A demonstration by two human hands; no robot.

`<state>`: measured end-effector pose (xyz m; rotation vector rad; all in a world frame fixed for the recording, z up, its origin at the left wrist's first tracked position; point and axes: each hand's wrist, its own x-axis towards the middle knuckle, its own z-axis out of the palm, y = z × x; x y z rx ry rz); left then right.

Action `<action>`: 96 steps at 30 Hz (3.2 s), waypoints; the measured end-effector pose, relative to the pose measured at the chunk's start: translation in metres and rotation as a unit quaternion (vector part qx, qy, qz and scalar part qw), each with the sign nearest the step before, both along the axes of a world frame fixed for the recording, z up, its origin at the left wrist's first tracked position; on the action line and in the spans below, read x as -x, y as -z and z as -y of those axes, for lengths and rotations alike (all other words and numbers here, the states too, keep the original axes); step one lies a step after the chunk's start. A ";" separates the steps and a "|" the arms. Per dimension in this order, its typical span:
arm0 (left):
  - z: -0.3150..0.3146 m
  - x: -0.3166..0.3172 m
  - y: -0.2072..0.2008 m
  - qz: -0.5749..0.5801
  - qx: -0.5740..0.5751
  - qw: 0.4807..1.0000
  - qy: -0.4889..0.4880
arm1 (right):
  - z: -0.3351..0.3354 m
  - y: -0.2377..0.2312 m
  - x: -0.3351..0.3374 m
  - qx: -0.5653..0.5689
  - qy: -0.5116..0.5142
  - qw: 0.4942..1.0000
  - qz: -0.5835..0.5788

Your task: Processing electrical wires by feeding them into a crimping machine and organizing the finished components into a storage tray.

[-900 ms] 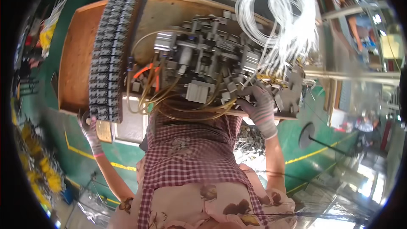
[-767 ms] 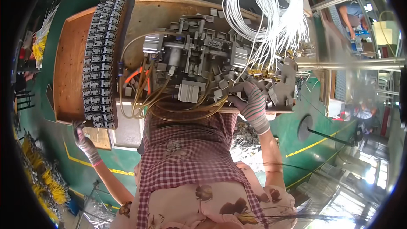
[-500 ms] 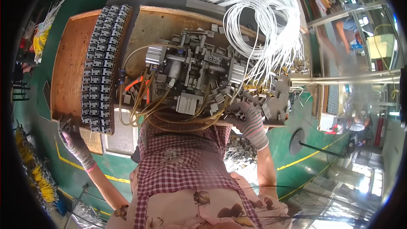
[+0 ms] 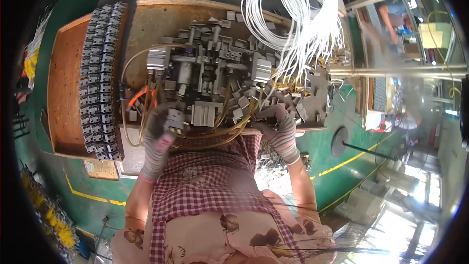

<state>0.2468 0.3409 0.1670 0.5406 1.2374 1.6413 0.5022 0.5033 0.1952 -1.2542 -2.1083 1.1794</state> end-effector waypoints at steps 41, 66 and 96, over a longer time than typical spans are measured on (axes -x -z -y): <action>-0.159 0.228 0.074 -0.727 0.113 0.654 0.176 | -0.019 0.004 0.038 0.290 0.008 0.935 -0.205; -0.086 -0.014 -0.027 0.358 0.111 0.879 0.296 | -0.019 -0.019 0.068 0.076 -0.111 0.975 -0.175; -0.086 -0.022 0.019 0.380 0.071 0.889 0.246 | -0.076 -0.032 0.085 -0.267 -0.433 0.860 0.048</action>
